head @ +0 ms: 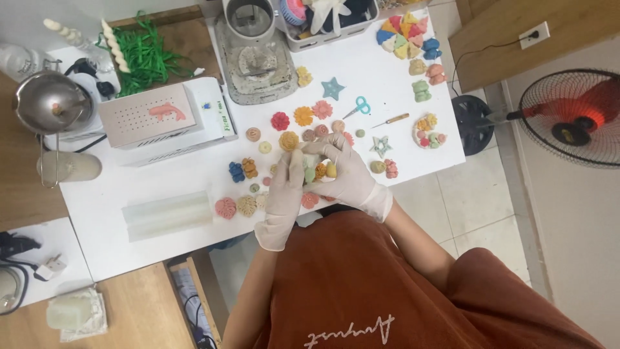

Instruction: The person is inspecting and cleaning small decorative candles.

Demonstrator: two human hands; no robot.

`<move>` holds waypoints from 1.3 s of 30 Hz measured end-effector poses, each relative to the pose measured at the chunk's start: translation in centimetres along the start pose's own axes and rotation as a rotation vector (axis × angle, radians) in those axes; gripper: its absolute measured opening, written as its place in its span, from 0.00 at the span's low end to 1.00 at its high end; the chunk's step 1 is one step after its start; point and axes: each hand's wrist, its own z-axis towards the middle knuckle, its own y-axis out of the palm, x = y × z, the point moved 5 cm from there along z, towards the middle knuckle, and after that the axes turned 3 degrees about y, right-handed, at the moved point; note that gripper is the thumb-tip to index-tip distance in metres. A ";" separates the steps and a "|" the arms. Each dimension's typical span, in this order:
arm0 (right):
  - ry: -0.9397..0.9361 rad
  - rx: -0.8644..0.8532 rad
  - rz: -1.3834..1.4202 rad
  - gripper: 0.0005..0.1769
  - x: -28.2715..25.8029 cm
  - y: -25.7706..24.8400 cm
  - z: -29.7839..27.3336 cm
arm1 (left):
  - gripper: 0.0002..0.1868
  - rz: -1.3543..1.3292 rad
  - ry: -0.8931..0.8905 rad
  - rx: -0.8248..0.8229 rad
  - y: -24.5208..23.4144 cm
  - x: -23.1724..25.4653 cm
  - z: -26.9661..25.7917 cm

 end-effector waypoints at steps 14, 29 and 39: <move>0.423 -0.011 0.605 0.22 5.8 2.7 -2.9 | 0.14 -0.217 -0.147 -0.019 1.1 3.6 -1.1; 0.246 0.096 0.422 0.34 2.5 0.8 -4.5 | 0.18 0.191 0.187 -0.037 2.0 5.3 -3.8; 0.296 0.135 0.540 0.37 3.6 1.2 -5.9 | 0.21 0.047 0.125 -0.123 3.4 5.3 -4.2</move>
